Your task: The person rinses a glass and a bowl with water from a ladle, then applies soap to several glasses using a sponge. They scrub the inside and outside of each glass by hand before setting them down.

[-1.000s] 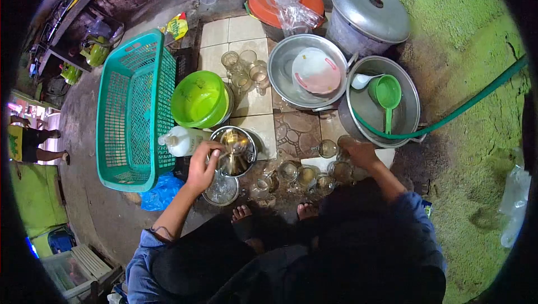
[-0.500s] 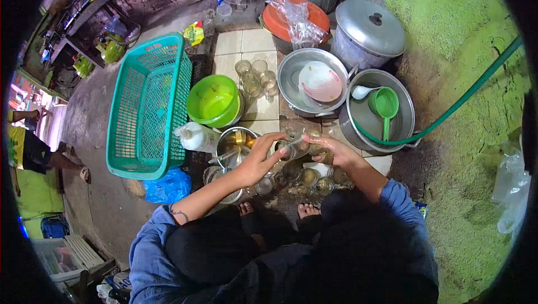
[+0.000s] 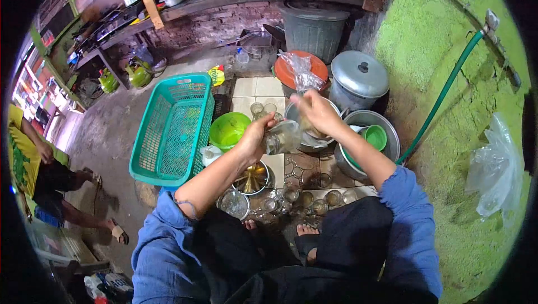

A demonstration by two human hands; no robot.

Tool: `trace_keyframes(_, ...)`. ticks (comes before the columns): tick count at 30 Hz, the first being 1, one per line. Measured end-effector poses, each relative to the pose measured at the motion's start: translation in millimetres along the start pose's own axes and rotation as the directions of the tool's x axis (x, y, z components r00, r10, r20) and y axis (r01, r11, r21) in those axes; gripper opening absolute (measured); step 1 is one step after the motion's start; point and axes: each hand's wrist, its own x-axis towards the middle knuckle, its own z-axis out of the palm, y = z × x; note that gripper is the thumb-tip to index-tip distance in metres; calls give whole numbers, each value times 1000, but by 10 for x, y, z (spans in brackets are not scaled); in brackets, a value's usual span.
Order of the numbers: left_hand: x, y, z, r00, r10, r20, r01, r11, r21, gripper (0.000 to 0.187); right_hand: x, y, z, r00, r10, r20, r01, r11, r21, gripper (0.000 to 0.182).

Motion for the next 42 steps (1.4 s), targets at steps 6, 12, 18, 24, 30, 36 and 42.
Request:
trace_keyframes(6,-284,-220,345,993,61,-99,-92,933,-347,28,-170,-548,370,935,-328,-131,277,912,-303,29)
trace_keyframes(12,-286,-408,443,987,98,-125,-142,898,-416,30,-541,-655,257,917,-396,53,377,814,-441,16)
trace_keyframes(18,-423,-494,594,969,243,-43,-232,837,-495,36,-639,-760,431,866,-499,-38,398,731,-554,18)
trace_keyframes(24,-128,-511,297,980,197,18,-162,851,-500,31,-550,-617,253,887,-259,-382,76,898,-433,19)
trace_keyframes(30,180,-686,-7,830,339,443,50,745,-665,41,-837,-930,703,998,-30,-59,1,898,-440,37)
trace_keyframes(36,62,-389,306,966,247,71,-152,774,-615,41,-651,-681,751,704,148,-695,32,970,240,57)
trace_keyframes(42,204,-550,211,978,204,47,-171,908,-382,38,-601,-470,576,848,386,-363,-53,744,666,57)
